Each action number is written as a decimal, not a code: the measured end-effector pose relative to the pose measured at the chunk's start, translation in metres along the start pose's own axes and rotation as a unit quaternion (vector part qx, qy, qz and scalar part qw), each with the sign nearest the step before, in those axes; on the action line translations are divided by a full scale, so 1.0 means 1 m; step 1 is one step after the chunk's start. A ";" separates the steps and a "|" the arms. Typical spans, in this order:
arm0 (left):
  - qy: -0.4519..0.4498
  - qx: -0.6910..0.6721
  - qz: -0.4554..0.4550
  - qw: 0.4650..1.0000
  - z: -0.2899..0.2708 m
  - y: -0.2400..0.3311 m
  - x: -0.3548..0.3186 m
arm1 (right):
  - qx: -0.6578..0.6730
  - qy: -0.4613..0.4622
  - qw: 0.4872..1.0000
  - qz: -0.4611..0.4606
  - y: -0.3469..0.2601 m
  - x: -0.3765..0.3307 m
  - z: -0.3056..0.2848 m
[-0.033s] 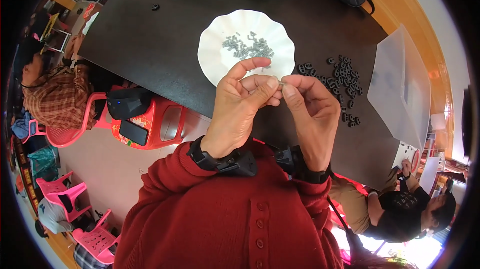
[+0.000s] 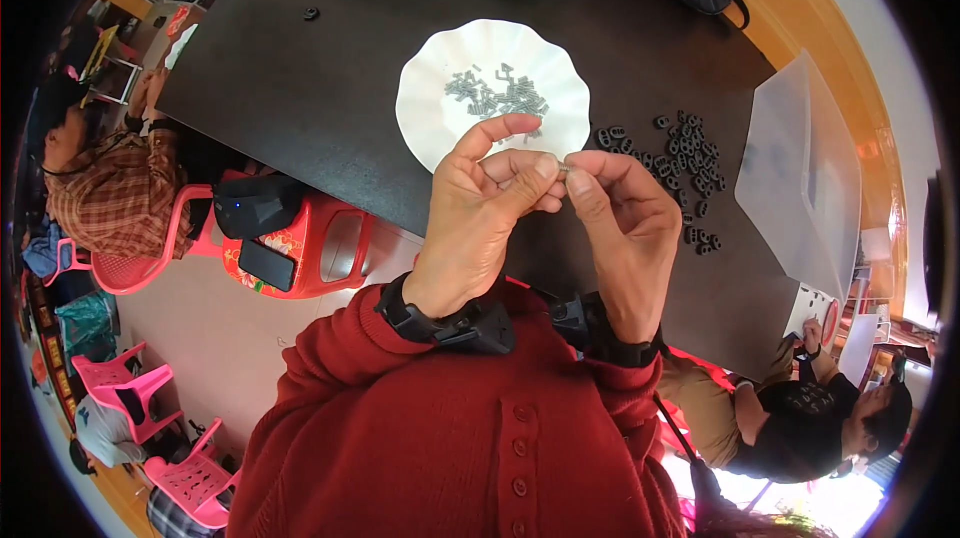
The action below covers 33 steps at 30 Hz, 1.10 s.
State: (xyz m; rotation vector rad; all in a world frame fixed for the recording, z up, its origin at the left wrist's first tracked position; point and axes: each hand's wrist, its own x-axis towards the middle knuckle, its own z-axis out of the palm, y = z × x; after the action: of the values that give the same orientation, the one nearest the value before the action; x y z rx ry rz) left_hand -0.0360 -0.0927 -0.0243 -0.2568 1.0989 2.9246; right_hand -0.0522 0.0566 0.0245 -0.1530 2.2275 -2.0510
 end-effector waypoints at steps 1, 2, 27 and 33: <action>0.002 -0.010 0.019 1.000 0.000 -0.002 0.000 | 0.011 0.002 1.000 0.002 0.000 0.000 0.000; 0.004 -0.019 0.037 0.999 0.000 -0.003 0.000 | 0.023 0.004 1.000 0.005 0.001 -0.001 0.000; -0.004 0.368 0.411 0.834 -0.014 -0.024 0.000 | -0.009 0.012 1.000 0.023 0.005 0.006 0.002; 0.020 0.351 0.360 0.864 -0.004 -0.013 -0.005 | 0.032 0.008 0.999 0.030 0.007 0.007 0.011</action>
State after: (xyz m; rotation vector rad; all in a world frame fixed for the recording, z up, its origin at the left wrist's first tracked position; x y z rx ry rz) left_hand -0.0297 -0.0856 -0.0348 0.1494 2.6206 2.7130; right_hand -0.0577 0.0457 0.0170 -0.0653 2.1445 -2.0962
